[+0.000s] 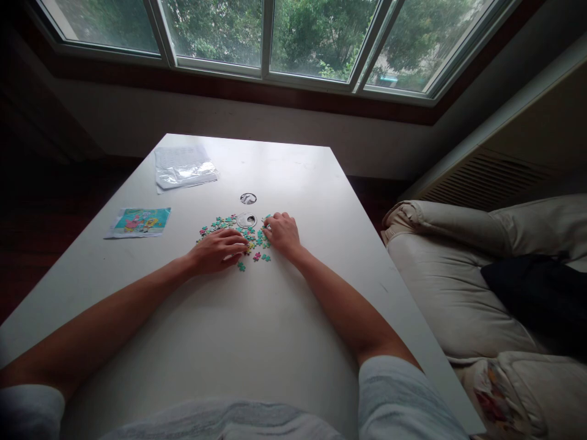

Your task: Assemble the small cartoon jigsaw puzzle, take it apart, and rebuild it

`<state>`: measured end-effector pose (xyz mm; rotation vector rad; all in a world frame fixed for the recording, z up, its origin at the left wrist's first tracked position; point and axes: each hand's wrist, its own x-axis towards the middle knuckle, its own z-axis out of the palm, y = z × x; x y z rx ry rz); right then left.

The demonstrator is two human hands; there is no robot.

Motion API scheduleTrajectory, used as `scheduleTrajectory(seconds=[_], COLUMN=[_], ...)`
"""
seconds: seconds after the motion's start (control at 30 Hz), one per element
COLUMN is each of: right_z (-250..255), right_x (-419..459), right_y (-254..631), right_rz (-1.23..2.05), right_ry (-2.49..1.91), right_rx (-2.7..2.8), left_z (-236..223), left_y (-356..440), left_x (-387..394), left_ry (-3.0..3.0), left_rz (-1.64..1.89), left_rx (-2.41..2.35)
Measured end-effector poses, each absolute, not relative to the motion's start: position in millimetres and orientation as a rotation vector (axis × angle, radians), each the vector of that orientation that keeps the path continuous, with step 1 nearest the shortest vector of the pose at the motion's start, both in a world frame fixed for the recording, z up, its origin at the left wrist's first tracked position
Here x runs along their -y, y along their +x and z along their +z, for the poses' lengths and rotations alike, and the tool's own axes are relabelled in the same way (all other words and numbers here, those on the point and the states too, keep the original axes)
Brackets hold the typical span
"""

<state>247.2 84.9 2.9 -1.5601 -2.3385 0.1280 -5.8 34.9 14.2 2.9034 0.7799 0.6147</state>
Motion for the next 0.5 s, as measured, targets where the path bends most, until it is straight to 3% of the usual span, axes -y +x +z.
scheduleTrajectory(seconds=[0.5], right_z=[-0.3], right_x=[-87.2], right_y=[242.8], right_rz=[0.406], right_ry=[-1.260], right_rx=[2.198], left_z=[10.9], left_y=[-8.5], left_x=[-37.6], left_ry=[2.796], left_rz=[0.657], left_rx=[-0.831])
